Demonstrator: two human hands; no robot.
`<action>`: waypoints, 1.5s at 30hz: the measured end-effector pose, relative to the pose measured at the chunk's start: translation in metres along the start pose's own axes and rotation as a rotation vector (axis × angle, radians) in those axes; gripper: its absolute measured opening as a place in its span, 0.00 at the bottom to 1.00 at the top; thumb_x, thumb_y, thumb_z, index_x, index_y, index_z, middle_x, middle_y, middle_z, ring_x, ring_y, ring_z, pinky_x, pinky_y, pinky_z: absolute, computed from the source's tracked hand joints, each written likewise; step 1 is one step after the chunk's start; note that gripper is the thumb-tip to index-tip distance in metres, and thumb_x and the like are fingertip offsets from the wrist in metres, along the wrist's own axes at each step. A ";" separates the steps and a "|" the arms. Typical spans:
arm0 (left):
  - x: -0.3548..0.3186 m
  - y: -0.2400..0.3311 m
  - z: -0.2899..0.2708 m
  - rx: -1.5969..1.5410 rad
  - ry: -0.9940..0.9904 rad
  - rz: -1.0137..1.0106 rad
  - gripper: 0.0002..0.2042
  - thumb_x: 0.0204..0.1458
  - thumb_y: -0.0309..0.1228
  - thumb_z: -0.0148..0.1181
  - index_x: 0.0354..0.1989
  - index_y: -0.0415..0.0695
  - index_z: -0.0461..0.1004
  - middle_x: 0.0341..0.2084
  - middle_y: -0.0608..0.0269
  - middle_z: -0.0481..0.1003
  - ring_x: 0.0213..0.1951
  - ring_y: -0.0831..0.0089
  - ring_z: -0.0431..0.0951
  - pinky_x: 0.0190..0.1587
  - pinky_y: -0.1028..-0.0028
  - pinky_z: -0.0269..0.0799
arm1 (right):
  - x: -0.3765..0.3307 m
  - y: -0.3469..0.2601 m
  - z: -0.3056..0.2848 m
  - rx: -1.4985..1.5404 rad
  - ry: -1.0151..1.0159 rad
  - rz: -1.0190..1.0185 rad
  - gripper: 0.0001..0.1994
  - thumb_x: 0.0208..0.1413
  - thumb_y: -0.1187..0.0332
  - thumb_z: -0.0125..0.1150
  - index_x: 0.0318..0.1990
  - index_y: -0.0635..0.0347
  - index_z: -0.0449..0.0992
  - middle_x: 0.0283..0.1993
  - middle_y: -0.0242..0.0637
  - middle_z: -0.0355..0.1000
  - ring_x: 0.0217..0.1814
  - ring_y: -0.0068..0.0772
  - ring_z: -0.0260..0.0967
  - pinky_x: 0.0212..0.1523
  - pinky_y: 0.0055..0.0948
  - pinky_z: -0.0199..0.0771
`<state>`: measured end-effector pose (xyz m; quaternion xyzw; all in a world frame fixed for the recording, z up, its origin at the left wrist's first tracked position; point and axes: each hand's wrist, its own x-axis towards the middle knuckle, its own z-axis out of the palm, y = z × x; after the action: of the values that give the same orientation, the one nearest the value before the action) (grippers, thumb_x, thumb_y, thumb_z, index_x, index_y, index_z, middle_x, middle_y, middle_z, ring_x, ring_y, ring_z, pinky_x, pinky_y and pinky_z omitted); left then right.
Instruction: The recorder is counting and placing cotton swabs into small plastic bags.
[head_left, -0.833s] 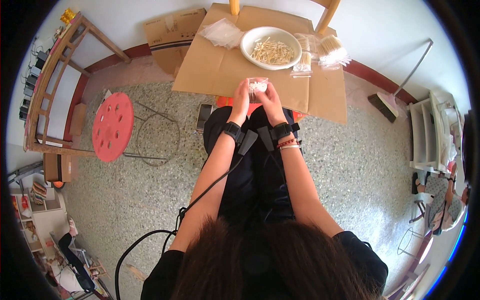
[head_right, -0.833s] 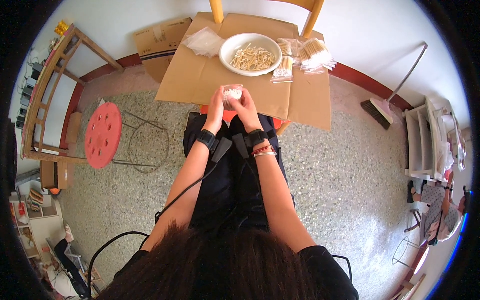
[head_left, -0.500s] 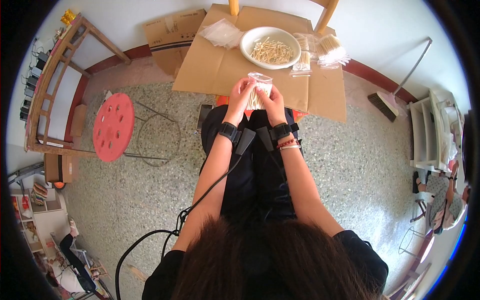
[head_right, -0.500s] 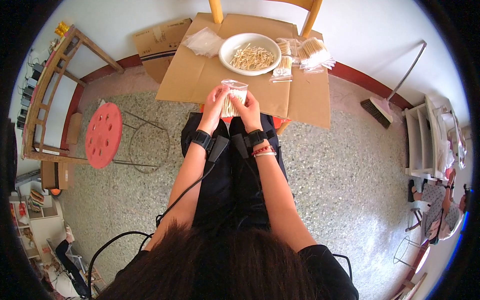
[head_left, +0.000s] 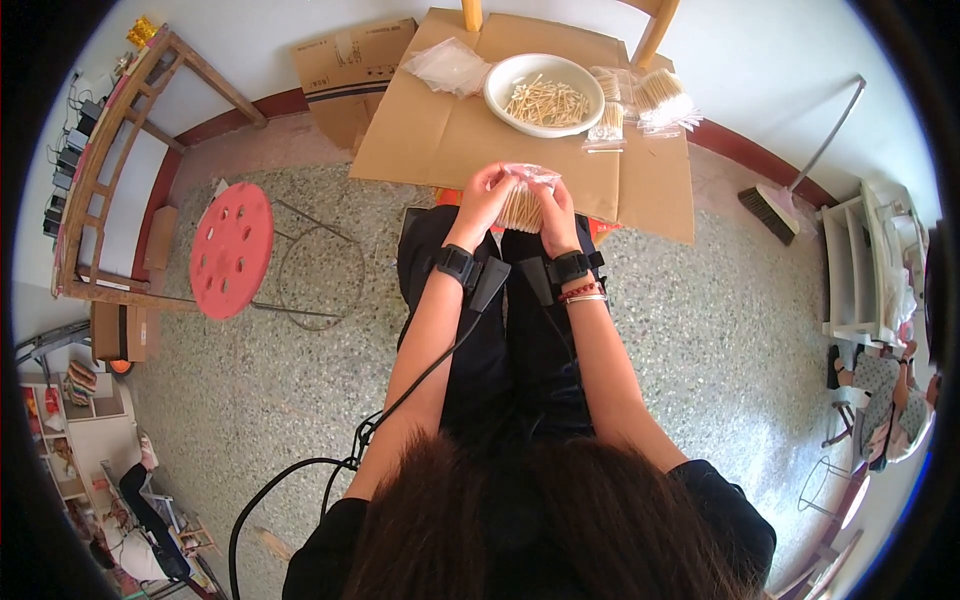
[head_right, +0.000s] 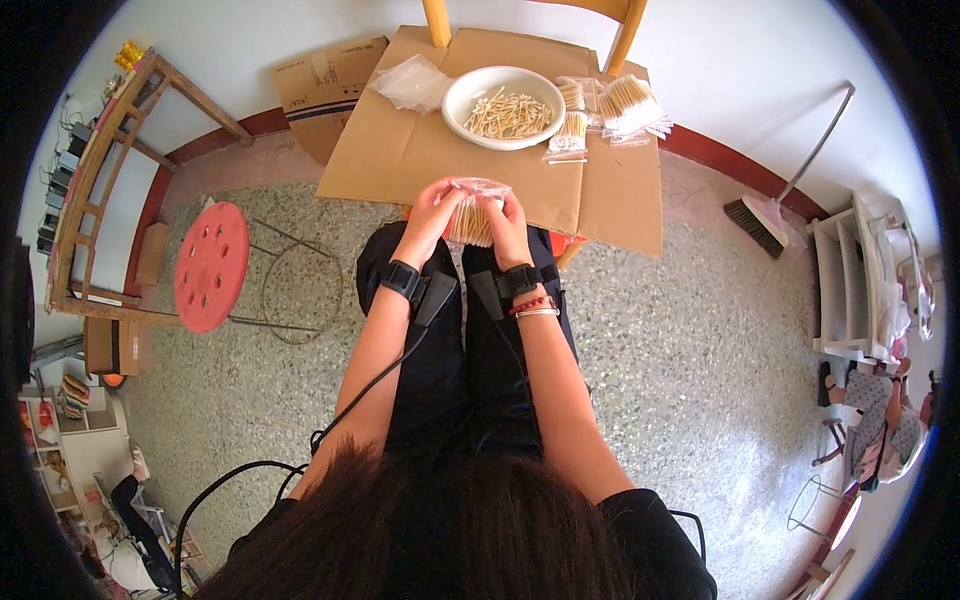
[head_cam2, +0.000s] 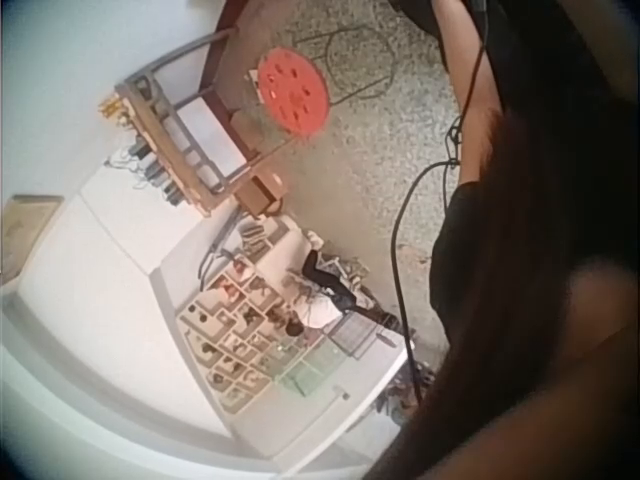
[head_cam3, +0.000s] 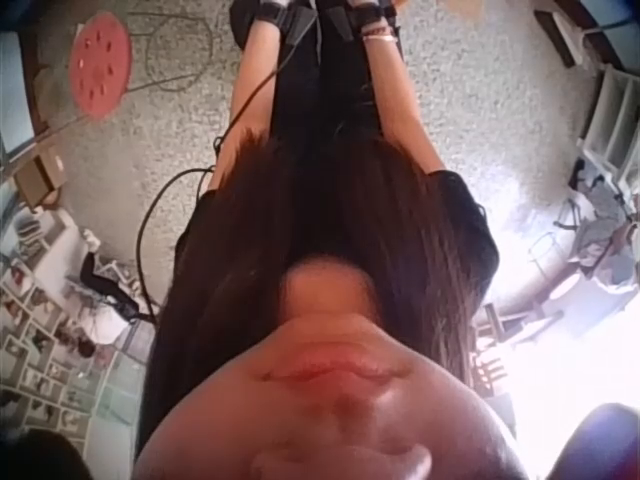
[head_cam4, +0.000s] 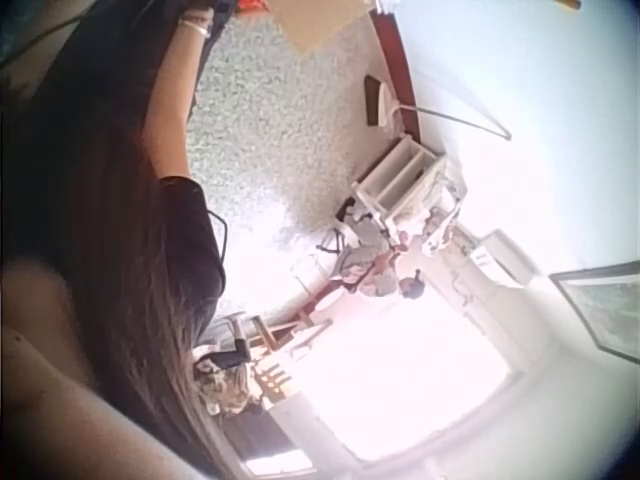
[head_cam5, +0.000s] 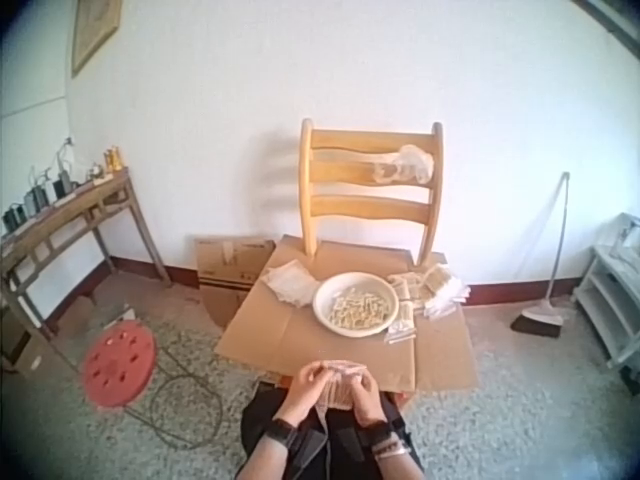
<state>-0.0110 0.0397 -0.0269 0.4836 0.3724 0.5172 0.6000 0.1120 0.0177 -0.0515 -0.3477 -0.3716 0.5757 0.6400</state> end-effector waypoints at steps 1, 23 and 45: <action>-0.001 0.001 -0.001 0.001 0.001 0.000 0.06 0.52 0.30 0.54 0.32 0.40 0.72 0.28 0.71 0.72 0.33 0.85 0.70 0.37 0.83 0.65 | -0.001 -0.002 0.001 -0.004 -0.006 -0.020 0.11 0.57 0.70 0.50 0.46 0.63 0.68 0.44 0.31 0.70 0.45 0.19 0.65 0.47 0.21 0.64; -0.005 0.010 -0.005 0.071 0.015 0.059 0.09 0.53 0.31 0.55 0.35 0.37 0.72 0.31 0.66 0.73 0.35 0.81 0.72 0.40 0.81 0.67 | -0.002 -0.002 -0.002 0.052 0.074 0.066 0.08 0.58 0.65 0.50 0.37 0.61 0.70 0.36 0.29 0.69 0.39 0.19 0.66 0.40 0.22 0.67; -0.008 0.013 -0.006 0.067 -0.033 0.066 0.06 0.52 0.27 0.54 0.34 0.38 0.71 0.30 0.68 0.72 0.34 0.82 0.71 0.38 0.81 0.67 | -0.001 0.002 0.001 -0.037 0.089 -0.053 0.09 0.53 0.68 0.58 0.37 0.64 0.72 0.33 0.29 0.71 0.36 0.17 0.66 0.38 0.18 0.65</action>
<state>-0.0215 0.0332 -0.0163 0.5236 0.3635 0.5159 0.5723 0.1103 0.0167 -0.0532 -0.3748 -0.3625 0.5356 0.6642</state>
